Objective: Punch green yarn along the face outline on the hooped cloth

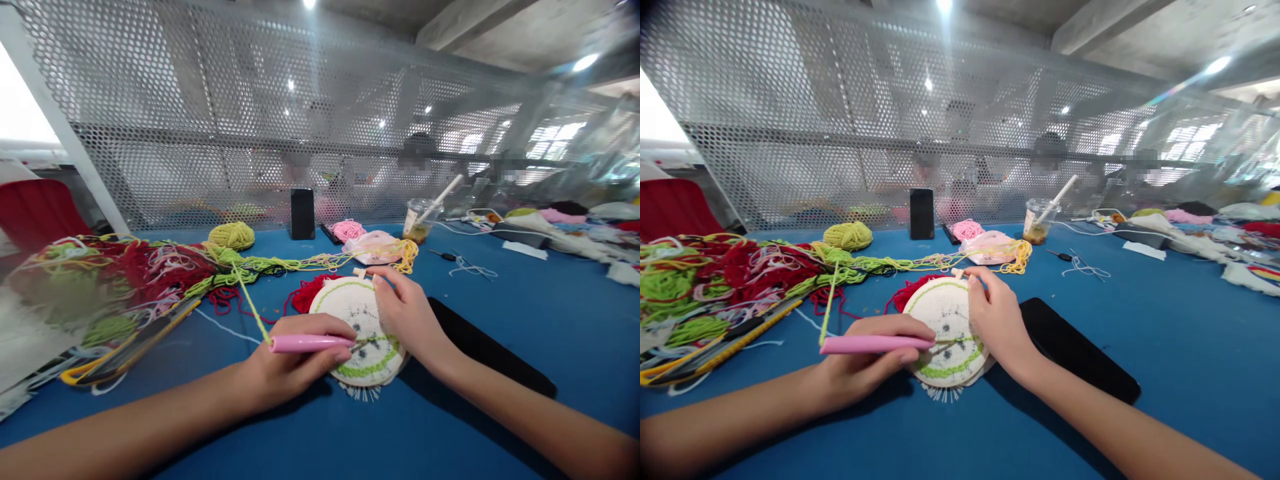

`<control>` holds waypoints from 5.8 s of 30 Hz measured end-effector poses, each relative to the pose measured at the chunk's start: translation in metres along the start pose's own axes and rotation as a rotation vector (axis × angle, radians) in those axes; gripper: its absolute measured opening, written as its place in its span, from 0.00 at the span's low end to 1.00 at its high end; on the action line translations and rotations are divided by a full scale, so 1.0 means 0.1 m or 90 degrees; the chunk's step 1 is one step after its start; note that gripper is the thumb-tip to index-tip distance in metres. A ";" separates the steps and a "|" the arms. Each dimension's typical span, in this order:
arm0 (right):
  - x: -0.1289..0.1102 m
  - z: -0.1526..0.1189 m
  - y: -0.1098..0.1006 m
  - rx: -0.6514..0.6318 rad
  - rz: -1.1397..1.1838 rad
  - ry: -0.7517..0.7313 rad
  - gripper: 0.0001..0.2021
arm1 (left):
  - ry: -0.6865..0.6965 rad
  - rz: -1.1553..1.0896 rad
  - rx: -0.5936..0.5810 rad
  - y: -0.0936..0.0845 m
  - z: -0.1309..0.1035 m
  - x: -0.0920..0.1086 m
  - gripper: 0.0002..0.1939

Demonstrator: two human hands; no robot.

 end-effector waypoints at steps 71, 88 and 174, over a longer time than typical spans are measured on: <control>0.00 0.20 0.18 -0.156 -0.076 -0.077 0.10 | -0.133 -0.171 0.066 -0.03 -0.01 -0.20 0.06; -0.24 0.12 0.06 -0.094 -0.042 -0.082 0.10 | -0.150 -0.115 -0.020 0.14 0.04 -0.17 0.08; -0.06 0.14 0.13 -0.098 -0.076 -0.042 0.10 | -0.131 -0.079 -0.087 0.22 0.05 -0.11 0.09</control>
Point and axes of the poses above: each hand's wrist, its own z-axis towards the middle knuckle, its own y-axis out of the palm, x = y × z, the point moved 7 cm from there along z, towards the middle knuckle, and after that the axes turned 2 degrees about y, right-handed, at the moved point
